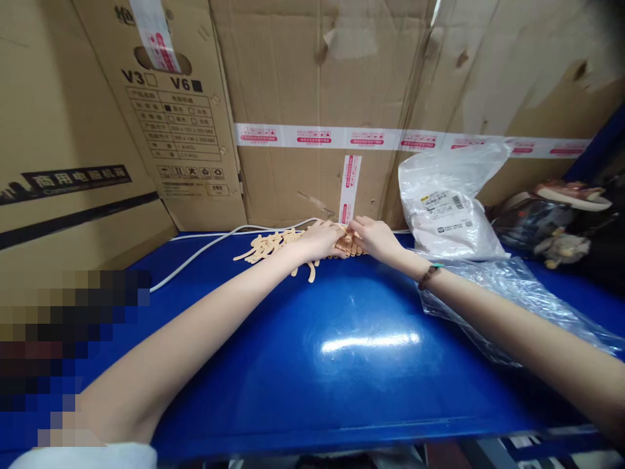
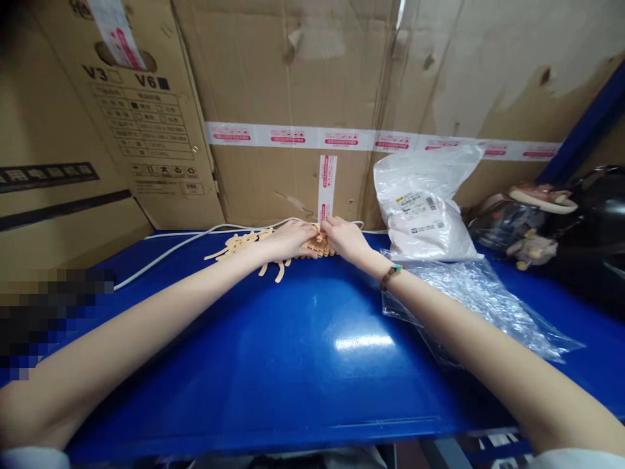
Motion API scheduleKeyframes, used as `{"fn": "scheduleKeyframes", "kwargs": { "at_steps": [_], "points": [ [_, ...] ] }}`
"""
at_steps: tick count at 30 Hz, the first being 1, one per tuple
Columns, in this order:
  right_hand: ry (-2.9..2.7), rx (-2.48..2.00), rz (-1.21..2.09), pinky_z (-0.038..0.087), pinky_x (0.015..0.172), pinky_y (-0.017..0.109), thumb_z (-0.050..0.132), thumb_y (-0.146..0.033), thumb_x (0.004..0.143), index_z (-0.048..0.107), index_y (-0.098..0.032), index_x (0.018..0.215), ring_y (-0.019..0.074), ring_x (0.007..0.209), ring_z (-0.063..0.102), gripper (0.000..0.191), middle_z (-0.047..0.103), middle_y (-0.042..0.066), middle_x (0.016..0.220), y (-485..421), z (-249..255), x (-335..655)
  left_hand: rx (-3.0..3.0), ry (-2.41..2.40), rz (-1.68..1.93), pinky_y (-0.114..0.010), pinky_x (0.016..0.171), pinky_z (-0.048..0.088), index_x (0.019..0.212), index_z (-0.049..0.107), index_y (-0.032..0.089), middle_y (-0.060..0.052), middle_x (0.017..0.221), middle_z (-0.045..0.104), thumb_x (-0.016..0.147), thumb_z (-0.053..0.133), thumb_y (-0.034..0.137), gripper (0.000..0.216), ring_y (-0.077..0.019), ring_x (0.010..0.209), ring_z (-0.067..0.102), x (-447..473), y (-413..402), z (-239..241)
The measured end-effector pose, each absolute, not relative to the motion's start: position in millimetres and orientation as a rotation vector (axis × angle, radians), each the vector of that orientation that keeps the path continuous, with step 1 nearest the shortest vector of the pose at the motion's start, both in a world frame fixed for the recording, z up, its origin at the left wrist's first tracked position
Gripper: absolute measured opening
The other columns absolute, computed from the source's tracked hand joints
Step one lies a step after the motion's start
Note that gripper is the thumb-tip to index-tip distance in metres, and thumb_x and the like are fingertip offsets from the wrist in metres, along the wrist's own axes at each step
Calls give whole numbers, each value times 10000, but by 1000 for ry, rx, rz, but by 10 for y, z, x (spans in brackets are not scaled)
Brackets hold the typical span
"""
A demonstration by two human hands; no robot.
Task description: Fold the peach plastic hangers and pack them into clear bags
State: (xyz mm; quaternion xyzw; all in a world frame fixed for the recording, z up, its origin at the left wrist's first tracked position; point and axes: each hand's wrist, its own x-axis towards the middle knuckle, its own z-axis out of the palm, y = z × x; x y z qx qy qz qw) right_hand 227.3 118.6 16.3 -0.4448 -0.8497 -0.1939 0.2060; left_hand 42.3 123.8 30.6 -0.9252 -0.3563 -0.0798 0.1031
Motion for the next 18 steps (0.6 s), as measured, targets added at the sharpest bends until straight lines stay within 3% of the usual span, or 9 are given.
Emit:
{"fn": "scheduleKeyframes", "kwargs": {
  "at_steps": [4, 7, 11, 18],
  "points": [
    [-2422, -1240, -400, 404, 713, 257, 485, -62, 846, 624, -147, 972, 184, 854, 595, 206, 639, 91, 983, 1229, 94, 2281, -2771, -1069, -189, -361, 947, 382, 1205, 574, 149, -122, 1215, 608, 797, 610, 587, 599, -291, 1138, 531, 315, 1215, 322],
    [-2443, -1223, -304, 418, 758, 252, 466, -34, 846, 645, -153, 982, 170, 860, 611, 255, 643, 80, 1001, 1219, 73, 2282, -2752, -1128, -176, -389, 948, 377, 1224, 570, 139, -148, 1226, 588, 770, 636, 571, 630, -319, 1155, 509, 211, 1205, 344],
    [-2440, -1225, -202, 437, 810, 257, 471, -100, 890, 657, -165, 1047, 174, 906, 630, 251, 671, 76, 1027, 1192, 109, 2291, -2741, -1147, -172, -399, 936, 370, 1166, 617, 169, -121, 1150, 616, 804, 616, 496, 488, -311, 1127, 515, 133, 1217, 363],
    [-2348, -1401, -109, 457, 910, 411, 497, -282, 907, 645, -137, 1128, 289, 1033, 633, 303, 672, 151, 1134, 1173, 111, 2543, -2765, -1126, -179, -330, 824, 386, 947, 662, 182, -69, 956, 641, 843, 579, 422, 274, -252, 971, 559, 153, 1145, 376]
  ]
}}
